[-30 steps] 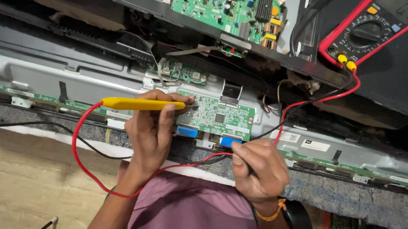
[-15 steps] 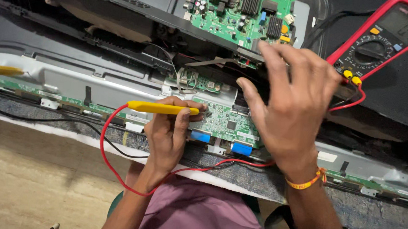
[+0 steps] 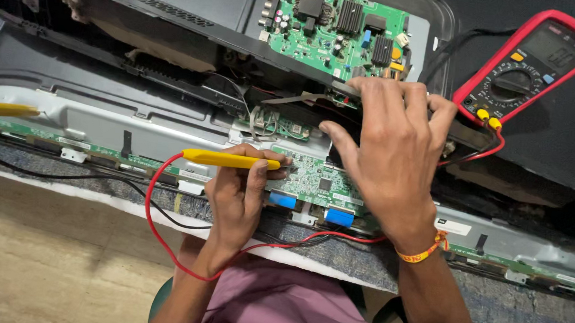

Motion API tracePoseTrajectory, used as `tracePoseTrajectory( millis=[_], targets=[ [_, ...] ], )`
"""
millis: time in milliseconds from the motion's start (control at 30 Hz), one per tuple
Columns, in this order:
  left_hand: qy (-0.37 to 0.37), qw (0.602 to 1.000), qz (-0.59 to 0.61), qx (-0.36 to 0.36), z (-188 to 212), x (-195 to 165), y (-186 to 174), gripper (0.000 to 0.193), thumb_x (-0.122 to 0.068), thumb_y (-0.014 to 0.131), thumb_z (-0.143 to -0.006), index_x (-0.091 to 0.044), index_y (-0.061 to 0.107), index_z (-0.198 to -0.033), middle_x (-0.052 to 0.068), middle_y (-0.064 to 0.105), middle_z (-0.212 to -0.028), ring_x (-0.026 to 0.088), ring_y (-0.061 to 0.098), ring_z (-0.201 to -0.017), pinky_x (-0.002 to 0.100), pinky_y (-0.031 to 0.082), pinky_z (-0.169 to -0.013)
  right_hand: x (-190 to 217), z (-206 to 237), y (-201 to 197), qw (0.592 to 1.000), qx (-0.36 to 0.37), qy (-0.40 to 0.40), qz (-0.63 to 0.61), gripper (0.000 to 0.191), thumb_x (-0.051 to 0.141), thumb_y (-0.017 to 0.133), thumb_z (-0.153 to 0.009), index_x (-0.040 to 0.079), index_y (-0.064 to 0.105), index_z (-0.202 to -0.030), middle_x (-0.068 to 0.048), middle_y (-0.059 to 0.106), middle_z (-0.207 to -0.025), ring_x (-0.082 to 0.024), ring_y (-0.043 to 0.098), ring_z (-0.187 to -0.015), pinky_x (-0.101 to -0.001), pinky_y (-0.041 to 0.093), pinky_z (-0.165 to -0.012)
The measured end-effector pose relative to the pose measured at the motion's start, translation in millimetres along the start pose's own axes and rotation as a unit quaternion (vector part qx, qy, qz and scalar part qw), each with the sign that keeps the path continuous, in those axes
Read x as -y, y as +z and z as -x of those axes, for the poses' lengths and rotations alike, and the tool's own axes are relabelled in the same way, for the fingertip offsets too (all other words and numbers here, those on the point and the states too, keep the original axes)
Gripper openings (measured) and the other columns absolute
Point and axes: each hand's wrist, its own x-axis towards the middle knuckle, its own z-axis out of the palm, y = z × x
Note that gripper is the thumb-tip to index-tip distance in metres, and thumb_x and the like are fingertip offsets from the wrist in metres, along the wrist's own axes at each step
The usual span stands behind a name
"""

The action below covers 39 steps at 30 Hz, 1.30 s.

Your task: The person sits at a repair bench with an opened television and uses a yellow multimeter probe to test points on a small green circuit board inside the TV chassis. They hold a lit handheld magnifier over the board to view components, touch the probe to various board locations, adjust a connector, and check readings on the connected multimeter.

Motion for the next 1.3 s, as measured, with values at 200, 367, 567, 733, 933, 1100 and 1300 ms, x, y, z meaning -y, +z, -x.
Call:
tracePoseTrajectory(
  millis=[200, 367, 567, 733, 933, 1100, 1300],
  targets=[
    [0.011, 1.000, 0.015, -0.004, 0.3, 1.4, 0.6, 0.018, -0.014, 0.050, -0.112, 0.004, 0.053, -0.118, 0.013, 0.070, -0.110, 0.019, 0.075, -0.101, 0.030, 0.067, -0.088, 2.5, -3.6, 11.6, 0.999, -0.007, 0.030, 0.029, 0.045, 0.030, 0.091, -0.084, 0.011, 0.069, -0.118, -0.003, 0.063, -0.103, -0.025, 0.056, -0.101, -0.0425, 0.036, -0.089],
    [-0.036, 0.999, 0.003, -0.003, -0.1, 0.1, -2.6, 0.020, -0.016, 0.050, -0.110, 0.003, 0.056, -0.116, 0.013, 0.073, -0.108, 0.018, 0.077, -0.094, 0.026, 0.066, -0.076, 2.7, 0.1, 17.5, 0.999, -0.021, 0.027, 0.037, 0.043, 0.034, 0.091, -0.085, 0.009, 0.071, -0.114, -0.003, 0.065, -0.106, -0.025, 0.055, -0.102, -0.0428, 0.036, -0.091],
    [-0.025, 1.000, 0.009, -0.002, -1.2, 3.8, -3.8, 0.020, -0.014, 0.051, -0.110, 0.004, 0.056, -0.115, 0.015, 0.073, -0.109, 0.019, 0.077, -0.095, 0.027, 0.066, -0.078, 3.7, -1.0, 19.6, 0.999, -0.016, 0.042, 0.019, 0.033, 0.030, 0.088, -0.091, 0.010, 0.071, -0.111, -0.002, 0.065, -0.103, -0.024, 0.055, -0.103, -0.0438, 0.035, -0.099],
    [-0.007, 1.000, 0.021, -0.005, -0.9, 8.5, -3.9, 0.019, -0.013, 0.051, -0.111, 0.005, 0.054, -0.115, 0.016, 0.071, -0.113, 0.020, 0.075, -0.100, 0.030, 0.067, -0.086, 2.9, -1.4, 21.8, 0.999, -0.011, 0.044, 0.008, 0.030, 0.027, 0.086, -0.090, 0.010, 0.072, -0.110, -0.002, 0.066, -0.103, -0.024, 0.056, -0.108, -0.0457, 0.033, -0.101],
    [0.004, 1.000, 0.000, 0.003, -2.7, 6.1, -4.1, 0.019, -0.014, 0.051, -0.111, 0.005, 0.056, -0.113, 0.016, 0.071, -0.113, 0.020, 0.076, -0.100, 0.030, 0.065, -0.087, 2.1, -0.3, 24.0, 0.999, -0.027, 0.041, 0.014, 0.031, 0.025, 0.087, -0.088, 0.010, 0.072, -0.111, 0.000, 0.066, -0.105, -0.021, 0.056, -0.105, -0.0454, 0.033, -0.102],
    [-0.015, 1.000, -0.018, -0.003, -3.0, 3.4, -3.2, 0.022, -0.015, 0.051, -0.110, 0.005, 0.059, -0.110, 0.015, 0.074, -0.109, 0.018, 0.077, -0.095, 0.027, 0.067, -0.079, 4.3, 3.5, 27.8, 0.997, -0.039, 0.044, 0.042, 0.037, 0.029, 0.090, -0.086, 0.010, 0.072, -0.112, -0.001, 0.065, -0.105, -0.023, 0.054, -0.103, -0.0438, 0.034, -0.097],
    [-0.001, 1.000, -0.008, -0.004, -0.7, 4.6, -1.2, 0.022, -0.016, 0.050, -0.112, 0.006, 0.057, -0.113, 0.015, 0.072, -0.111, 0.019, 0.076, -0.098, 0.030, 0.067, -0.086, 3.2, 7.0, 29.1, 0.997, -0.045, 0.042, 0.051, 0.039, 0.032, 0.090, -0.086, 0.010, 0.071, -0.111, -0.002, 0.063, -0.104, -0.024, 0.052, -0.102, -0.0439, 0.034, -0.095]
  ],
)
